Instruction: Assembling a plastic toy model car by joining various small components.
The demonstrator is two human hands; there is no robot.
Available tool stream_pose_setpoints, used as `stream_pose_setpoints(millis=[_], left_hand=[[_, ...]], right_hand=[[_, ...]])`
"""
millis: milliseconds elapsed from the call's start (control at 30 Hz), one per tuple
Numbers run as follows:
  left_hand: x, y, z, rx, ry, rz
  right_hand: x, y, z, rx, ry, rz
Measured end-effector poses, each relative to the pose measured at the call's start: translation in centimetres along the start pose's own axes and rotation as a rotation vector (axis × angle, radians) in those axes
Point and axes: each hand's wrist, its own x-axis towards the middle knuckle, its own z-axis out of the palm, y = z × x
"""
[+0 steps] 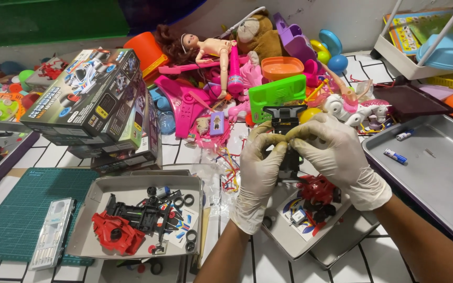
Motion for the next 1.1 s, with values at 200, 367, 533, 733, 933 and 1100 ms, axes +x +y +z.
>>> stream_pose_setpoints(millis=[200,367,533,733,933,1100], left_hand=[[0.3,-0.6,-0.5,-0.045,0.035,0.061],[-0.1,0.8,-1.2,-0.015,-0.067,0.098],[-0.5,1.3,-0.9,-0.013,-0.149,0.153],[-0.8,1.8,-0.3,-0.043,-0.26,0.18],[0.6,1.9,-1.3,0.107,0.049,0.324],[1.9,2.6,-2.9,0.248,-0.007,0.203]], right_hand=[[0.6,-0.4,-1.1,0.108,0.003,0.122],[0.2,1.5,0.0,0.385,-0.116,0.3],[0.3,1.8,0.3,0.522,-0.144,0.487],[0.4,1.5,0.2,0.589,-0.136,0.486],[1.1,0.9,-2.0,0.446,-0.175,0.355],[1.2,0.3,-2.6,0.218,-0.344,0.23]])
